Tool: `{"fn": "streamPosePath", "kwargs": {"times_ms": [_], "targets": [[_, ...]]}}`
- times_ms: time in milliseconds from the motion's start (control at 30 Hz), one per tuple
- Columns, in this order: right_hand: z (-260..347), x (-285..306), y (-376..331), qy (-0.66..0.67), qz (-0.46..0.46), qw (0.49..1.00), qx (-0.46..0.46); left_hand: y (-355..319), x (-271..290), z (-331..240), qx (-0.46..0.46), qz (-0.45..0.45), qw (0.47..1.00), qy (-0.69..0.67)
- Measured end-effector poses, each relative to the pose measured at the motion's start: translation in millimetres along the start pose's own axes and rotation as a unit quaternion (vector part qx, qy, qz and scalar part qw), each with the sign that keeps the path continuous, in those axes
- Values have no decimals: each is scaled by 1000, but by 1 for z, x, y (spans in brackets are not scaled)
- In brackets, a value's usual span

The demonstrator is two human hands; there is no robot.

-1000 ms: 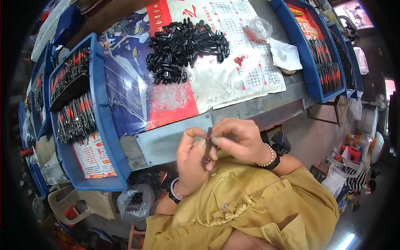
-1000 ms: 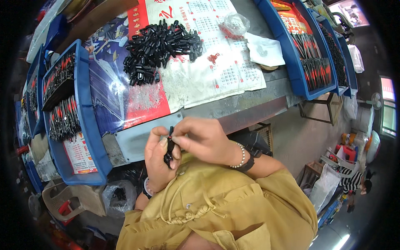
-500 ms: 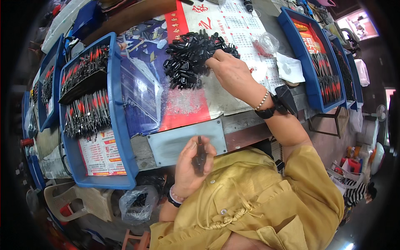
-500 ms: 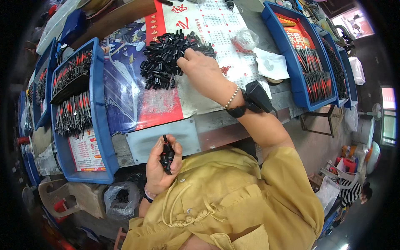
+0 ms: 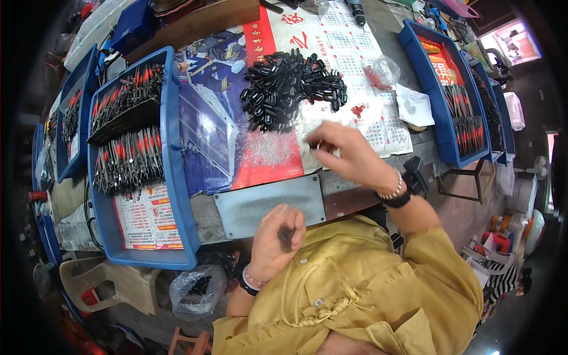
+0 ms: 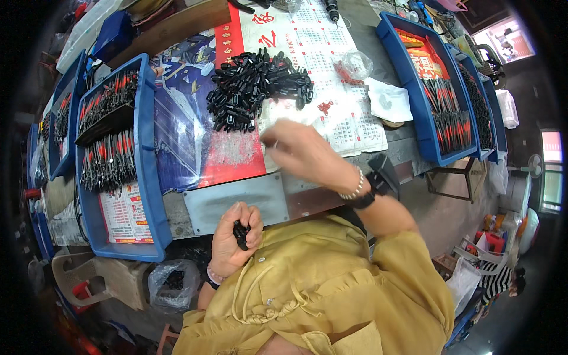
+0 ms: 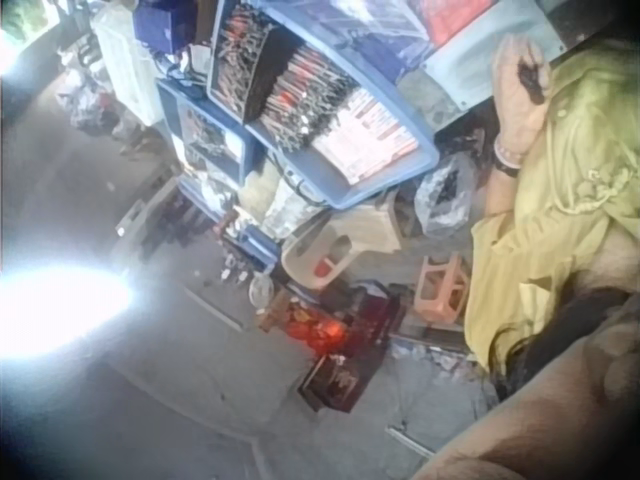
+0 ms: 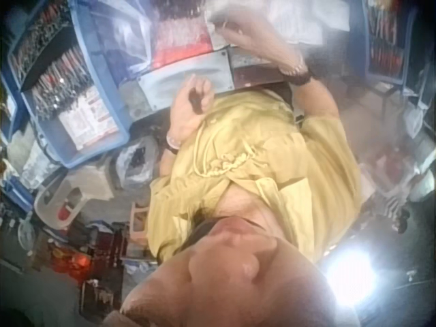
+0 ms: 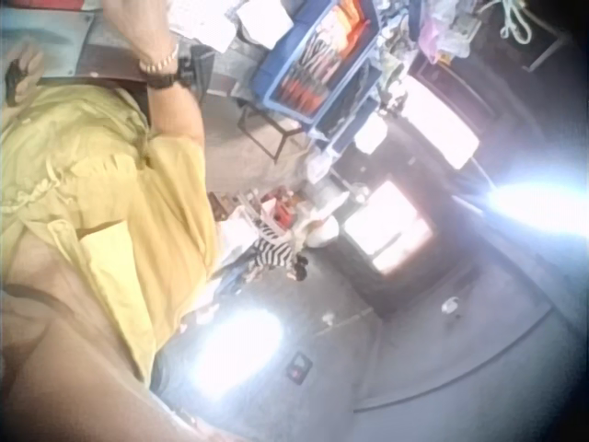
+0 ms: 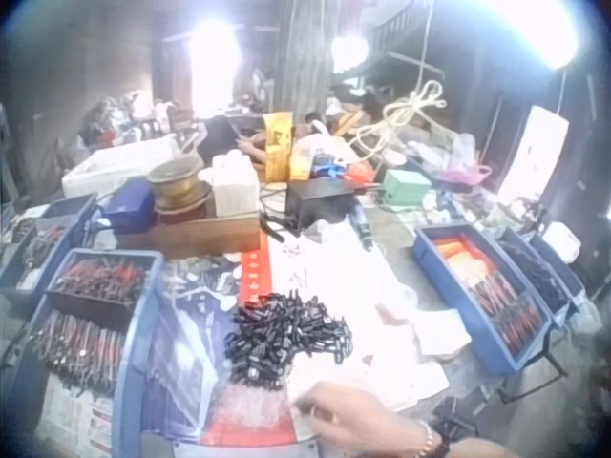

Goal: The person repeatedly picks a black plastic key housing and a small red component from the table, inserts the red part into the housing, and places the assembled unit back on the table. The person handles the items one at a time by hand without using tools.

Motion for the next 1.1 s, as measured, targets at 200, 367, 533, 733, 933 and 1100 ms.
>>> {"fn": "streamPosePath", "kwargs": {"times_ms": [200, 367, 533, 733, 933, 1100], "targets": [[4, -15, -57, 503, 35, 836, -217, 13, -14, 6, -28, -31, 991, 125], [-1, -22, -74, 512, 33, 820, -255, 21, -28, 15, -56, -20, 972, 228], [-3, -30, -79, 528, -12, 811, -251, 27, -33, 19, -92, -7, 950, 300], [-15, -18, -78, 455, 20, 859, -234, 30, -31, 22, -87, -14, 960, 267], [-87, 60, -56, -26, -177, 961, -212, 27, -29, 18, -77, -13, 965, 249], [-118, 68, -30, -194, -141, 965, -108, 24, -26, 17, -70, -6, 970, 233]]}}
Point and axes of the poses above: each hand's wrist, its own y-axis towards the middle knuckle, its own x-axis out of the back of the hand, z = x × y, the point moved 6 cm from there along y, towards the middle knuckle, and after that the axes turned 12 degrees about -y, right-handed, at the moved point
